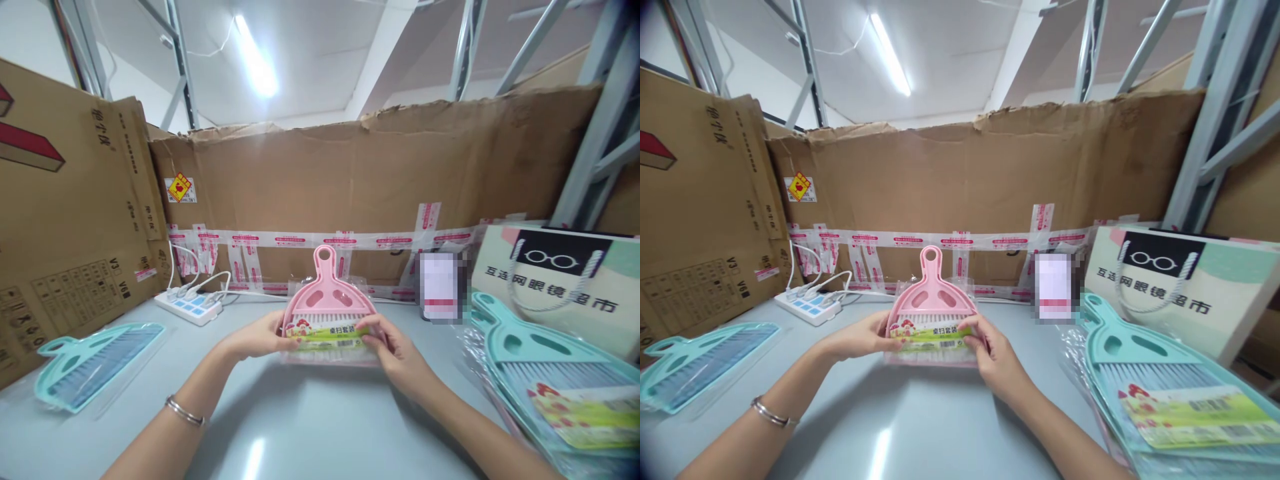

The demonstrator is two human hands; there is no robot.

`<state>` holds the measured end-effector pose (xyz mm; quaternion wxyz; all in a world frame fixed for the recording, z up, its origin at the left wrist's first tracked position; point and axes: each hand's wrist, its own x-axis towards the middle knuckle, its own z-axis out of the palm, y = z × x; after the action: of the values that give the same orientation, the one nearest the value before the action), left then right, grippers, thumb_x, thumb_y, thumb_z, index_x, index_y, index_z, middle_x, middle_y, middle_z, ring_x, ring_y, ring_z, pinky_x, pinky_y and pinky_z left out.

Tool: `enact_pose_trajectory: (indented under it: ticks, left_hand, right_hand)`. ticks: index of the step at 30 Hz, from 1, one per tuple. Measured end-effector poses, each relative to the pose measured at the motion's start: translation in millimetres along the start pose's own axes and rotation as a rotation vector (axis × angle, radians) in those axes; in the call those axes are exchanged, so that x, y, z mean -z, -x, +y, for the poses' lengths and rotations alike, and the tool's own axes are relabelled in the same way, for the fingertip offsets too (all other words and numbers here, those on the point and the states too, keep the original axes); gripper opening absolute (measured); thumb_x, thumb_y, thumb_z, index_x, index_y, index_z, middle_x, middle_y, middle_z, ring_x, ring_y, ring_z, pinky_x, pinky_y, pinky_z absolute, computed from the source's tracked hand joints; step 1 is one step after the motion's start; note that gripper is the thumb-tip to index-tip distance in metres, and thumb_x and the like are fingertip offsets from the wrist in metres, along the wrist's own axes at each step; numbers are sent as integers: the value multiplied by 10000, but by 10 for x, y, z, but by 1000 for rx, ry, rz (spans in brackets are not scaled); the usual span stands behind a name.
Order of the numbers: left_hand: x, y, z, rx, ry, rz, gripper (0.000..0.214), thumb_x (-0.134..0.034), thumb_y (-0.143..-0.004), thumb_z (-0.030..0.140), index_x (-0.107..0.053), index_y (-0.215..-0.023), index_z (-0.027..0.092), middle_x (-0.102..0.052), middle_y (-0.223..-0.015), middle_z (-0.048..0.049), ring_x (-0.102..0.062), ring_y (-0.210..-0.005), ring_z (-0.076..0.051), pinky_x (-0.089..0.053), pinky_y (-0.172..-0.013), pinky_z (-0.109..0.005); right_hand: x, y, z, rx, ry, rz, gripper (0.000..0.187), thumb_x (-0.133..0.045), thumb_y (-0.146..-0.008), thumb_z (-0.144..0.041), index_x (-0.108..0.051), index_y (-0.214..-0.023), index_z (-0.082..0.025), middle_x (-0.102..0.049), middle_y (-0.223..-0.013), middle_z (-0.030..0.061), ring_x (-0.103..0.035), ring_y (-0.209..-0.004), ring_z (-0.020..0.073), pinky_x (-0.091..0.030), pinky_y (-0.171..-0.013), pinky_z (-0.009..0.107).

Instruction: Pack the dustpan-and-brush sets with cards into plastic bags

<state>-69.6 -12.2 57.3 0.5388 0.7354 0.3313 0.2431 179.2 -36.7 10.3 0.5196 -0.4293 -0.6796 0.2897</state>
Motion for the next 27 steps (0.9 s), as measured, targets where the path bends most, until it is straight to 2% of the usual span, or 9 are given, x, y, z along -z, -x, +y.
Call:
enact_pose_trajectory:
  ticks: [6, 10, 12, 15, 17, 20, 22, 24, 27]
  left_hand:
    - [-29, 6, 13, 8, -13, -14, 485, -657, -701, 270, -517, -1154, 165, -608, -1128, -80, -546, -1052, -218, -434, -912, -360]
    - [-21, 4, 3, 32, 13, 2, 536, -686, -671, 274, -511, -1167, 170, -610, -1115, -80, -541, -1049, -221, -430, -907, -364]
    - [-24, -1, 7, 33, 37, 52, 539, -688, -669, 307, -511, -1160, 172, -604, -1117, -79, -540, -1041, -216, -437, -879, -343]
    - [-53, -23, 15, 24, 63, 208, 474, -623, -725, 413, -531, -1118, 165, -605, -1094, -84, -558, -976, -193, -450, -769, -280]
    - [-87, -49, 2, 71, 86, 278, 458, -587, -742, 466, -542, -1094, 177, -626, -1032, -72, -583, -887, -174, -440, -671, -243]
    - [-145, -109, -72, 164, 132, 318, 432, -609, -712, 492, -575, -1006, 176, -651, -865, -38, -595, -721, -143, -398, -558, -208]
    - [-183, -163, -148, 178, 158, 382, 398, -623, -693, 492, -583, -896, 153, -621, -703, -7, -553, -580, -105, -356, -497, -190]
    - [-222, -216, -212, 162, 177, 488, 375, -624, -686, 490, -549, -812, 145, -534, -553, 37, -461, -448, -66, -301, -436, -179]
    - [-292, -253, -224, 112, 196, 595, 382, -622, -681, 482, -490, -837, 159, -466, -500, 69, -400, -382, -54, -281, -389, -177]
  right_hand:
    - [1, -3, 32, 17, 15, -37, 84, -474, -757, -241, -530, -813, -213, -513, -706, -10, -458, -660, 140, -369, -628, 250]
    - [4, -13, 58, -15, 16, -39, 92, -463, -761, -249, -523, -825, -220, -447, -652, -27, -413, -620, 135, -342, -597, 248]
    - [11, -23, 70, -33, 8, -14, 95, -470, -753, -260, -522, -824, -222, -422, -633, -35, -396, -606, 133, -337, -594, 248]
    - [13, -39, 77, -50, -22, -15, 110, -487, -737, -284, -523, -819, -220, -460, -664, -32, -431, -637, 141, -358, -631, 258]
    - [3, -43, 87, -72, -51, -56, 125, -503, -727, -301, -526, -815, -216, -508, -716, -20, -479, -702, 157, -379, -672, 270]
    - [-8, -44, 128, -113, -80, -121, 163, -521, -722, -331, -526, -834, -213, -567, -859, 12, -528, -870, 193, -398, -795, 313]
    - [3, -46, 165, -142, -7, -54, 236, -559, -702, -363, -544, -890, -221, -567, -986, 39, -514, -985, 220, -379, -883, 359]
    - [18, -51, 195, -134, 115, 102, 312, -607, -670, -397, -566, -934, -235, -544, -1067, 58, -483, -1057, 239, -351, -936, 393]
    - [0, -58, 226, -136, 98, 223, 321, -643, -651, -429, -571, -891, -228, -576, -974, 59, -535, -962, 229, -394, -892, 390]
